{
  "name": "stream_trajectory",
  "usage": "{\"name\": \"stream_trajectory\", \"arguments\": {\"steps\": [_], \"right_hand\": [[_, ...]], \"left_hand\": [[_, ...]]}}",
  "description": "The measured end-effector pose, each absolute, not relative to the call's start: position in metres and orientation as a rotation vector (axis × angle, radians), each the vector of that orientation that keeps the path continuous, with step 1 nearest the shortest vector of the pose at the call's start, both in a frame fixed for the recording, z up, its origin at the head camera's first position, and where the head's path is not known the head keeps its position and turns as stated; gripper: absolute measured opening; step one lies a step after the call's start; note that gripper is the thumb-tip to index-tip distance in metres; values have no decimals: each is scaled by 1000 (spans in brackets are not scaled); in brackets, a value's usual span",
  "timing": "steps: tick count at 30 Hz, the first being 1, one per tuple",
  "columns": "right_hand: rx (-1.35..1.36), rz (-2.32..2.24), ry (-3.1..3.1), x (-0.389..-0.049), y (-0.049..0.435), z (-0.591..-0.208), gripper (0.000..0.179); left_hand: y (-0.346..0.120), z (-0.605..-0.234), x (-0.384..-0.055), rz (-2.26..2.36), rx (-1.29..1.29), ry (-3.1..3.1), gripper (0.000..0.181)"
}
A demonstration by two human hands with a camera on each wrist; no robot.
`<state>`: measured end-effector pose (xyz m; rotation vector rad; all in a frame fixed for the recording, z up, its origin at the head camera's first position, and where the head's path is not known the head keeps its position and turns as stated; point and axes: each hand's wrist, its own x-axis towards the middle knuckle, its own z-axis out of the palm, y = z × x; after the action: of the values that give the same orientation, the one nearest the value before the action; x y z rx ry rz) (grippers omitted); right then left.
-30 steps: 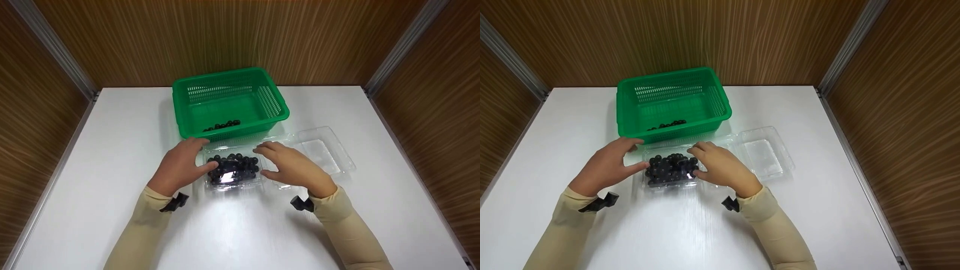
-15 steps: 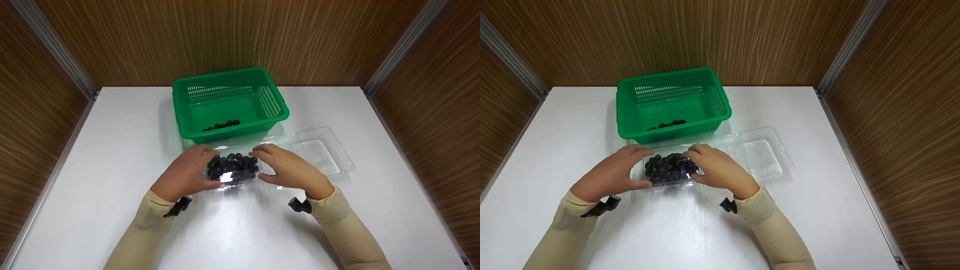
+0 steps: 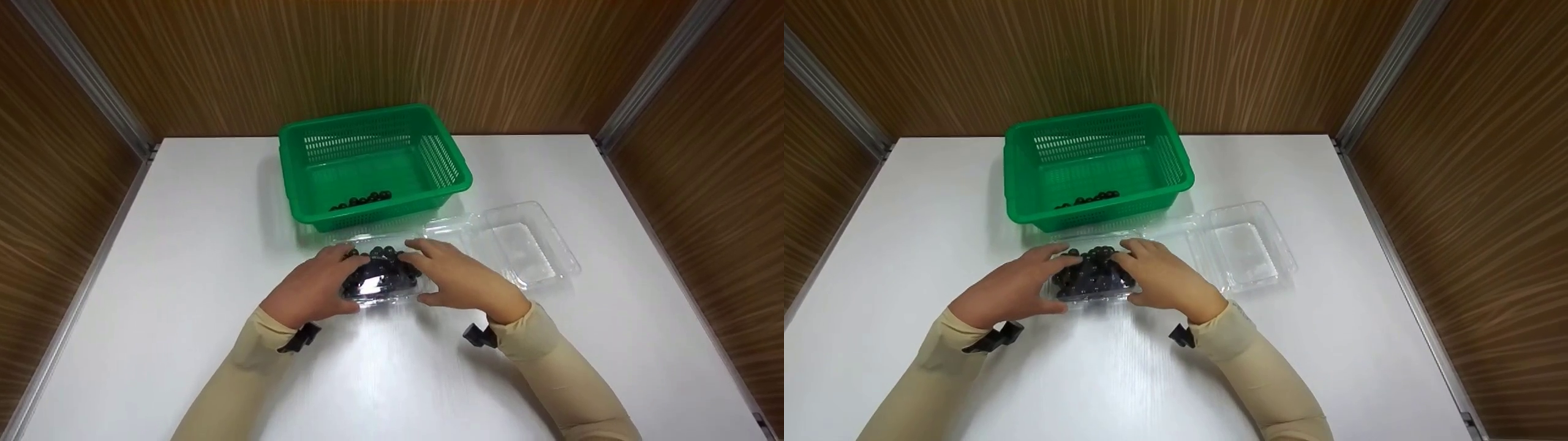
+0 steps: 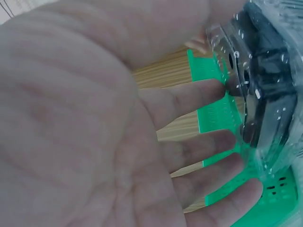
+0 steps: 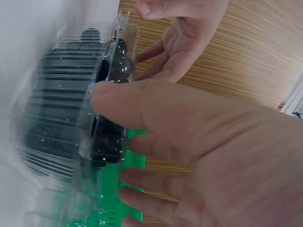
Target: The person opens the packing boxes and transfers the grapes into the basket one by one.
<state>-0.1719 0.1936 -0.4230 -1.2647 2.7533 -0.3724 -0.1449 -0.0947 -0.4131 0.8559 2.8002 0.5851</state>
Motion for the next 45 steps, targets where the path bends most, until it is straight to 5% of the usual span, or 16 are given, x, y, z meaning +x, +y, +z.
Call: {"name": "stream_trajectory", "arguments": {"steps": [10,36,45], "right_hand": [[-1268,-282,2767,-176,194,-423,82],[-1235,-128,2849,-171,176,-428,86],[-1241,95,2953,-160,165,-440,85]], "left_hand": [[-94,-413,-151,547,837,2823,77],[-96,-421,-161,544,801,2816,101],[-93,-428,-158,483,842,2847,92]]}}
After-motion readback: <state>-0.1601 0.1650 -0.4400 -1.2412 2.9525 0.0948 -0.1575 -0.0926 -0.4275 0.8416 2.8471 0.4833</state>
